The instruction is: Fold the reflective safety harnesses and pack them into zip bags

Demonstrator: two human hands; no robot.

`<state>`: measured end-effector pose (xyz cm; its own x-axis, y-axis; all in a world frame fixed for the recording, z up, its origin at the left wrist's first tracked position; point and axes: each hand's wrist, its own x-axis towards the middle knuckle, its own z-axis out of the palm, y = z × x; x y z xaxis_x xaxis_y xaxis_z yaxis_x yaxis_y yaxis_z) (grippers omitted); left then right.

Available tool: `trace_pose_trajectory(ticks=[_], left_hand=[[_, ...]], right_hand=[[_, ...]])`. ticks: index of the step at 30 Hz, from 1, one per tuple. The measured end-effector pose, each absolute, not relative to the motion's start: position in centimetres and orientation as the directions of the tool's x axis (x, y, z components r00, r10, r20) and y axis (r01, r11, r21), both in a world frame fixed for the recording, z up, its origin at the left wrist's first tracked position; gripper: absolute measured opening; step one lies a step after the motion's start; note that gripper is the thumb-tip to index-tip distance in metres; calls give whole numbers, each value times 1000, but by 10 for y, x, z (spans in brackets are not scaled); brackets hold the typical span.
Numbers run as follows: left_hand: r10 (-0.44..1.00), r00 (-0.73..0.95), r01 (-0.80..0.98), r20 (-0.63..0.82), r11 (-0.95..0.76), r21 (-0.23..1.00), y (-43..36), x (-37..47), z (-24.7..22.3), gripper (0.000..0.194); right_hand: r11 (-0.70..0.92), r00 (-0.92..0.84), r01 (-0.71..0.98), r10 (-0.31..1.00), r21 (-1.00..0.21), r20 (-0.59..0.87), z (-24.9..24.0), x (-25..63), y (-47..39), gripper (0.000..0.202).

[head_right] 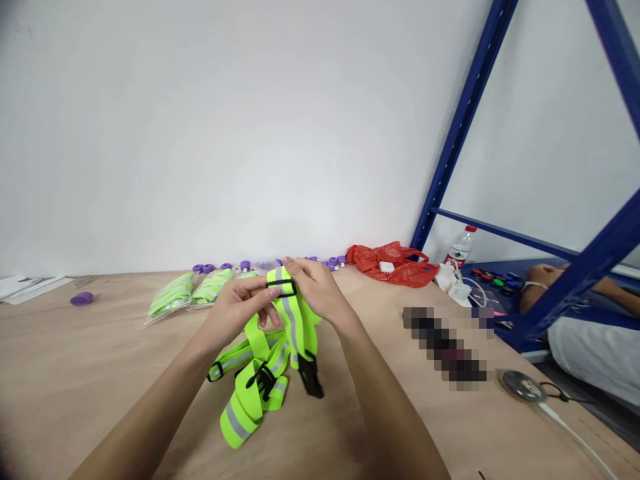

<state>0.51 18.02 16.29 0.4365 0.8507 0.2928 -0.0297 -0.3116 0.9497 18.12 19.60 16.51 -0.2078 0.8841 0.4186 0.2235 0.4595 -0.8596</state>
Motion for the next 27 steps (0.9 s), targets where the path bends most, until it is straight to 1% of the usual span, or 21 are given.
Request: trace_pose_trajectory(ticks=[4,6,8,11,13,15,18,20,22,24,26,27], left_hand=[[890,239,-95,389,-378,921,180,4,168,30],[885,166,-86,434,-426,901,181,4,167,27],[856,89,-61,509,-505,861,182,4,165,22],[801,40,3,598,-598,801,184,2,163,18],[805,77,32,588,-592,806,185,1,163,24],[830,131,6,542,-547,837,185,0,163,28],[854,220,-107,472,-460,881,185,1,163,34],[847,303,-116,437,-423,899,186,0,162,38],[821,416,-17,392,-424,906,188,0,160,35],[775,560,168,294,-454,875,192,-2,153,35],[716,678,347,166,-511,787,196,-1,143,42],[694,711,412,114,-542,733,198,0,137,47]], right_hand=[[447,-298,139,870,-884,393,164,181,195,50],[458,-322,96,854,-884,407,164,181,194,51],[490,-342,83,832,-868,437,163,180,194,51],[514,-379,99,811,-852,446,161,178,196,38],[500,-388,89,814,-861,433,160,177,198,30],[500,-364,44,814,-865,452,160,176,199,26],[522,-255,-21,822,-853,509,162,178,200,26],[492,-158,-75,853,-867,498,163,181,199,28],[442,-82,-159,885,-883,458,164,183,198,33],[416,-36,-249,898,-875,438,165,186,198,35],[421,-16,-306,895,-854,446,166,189,197,35],[422,-11,-321,894,-848,449,167,190,196,35]])
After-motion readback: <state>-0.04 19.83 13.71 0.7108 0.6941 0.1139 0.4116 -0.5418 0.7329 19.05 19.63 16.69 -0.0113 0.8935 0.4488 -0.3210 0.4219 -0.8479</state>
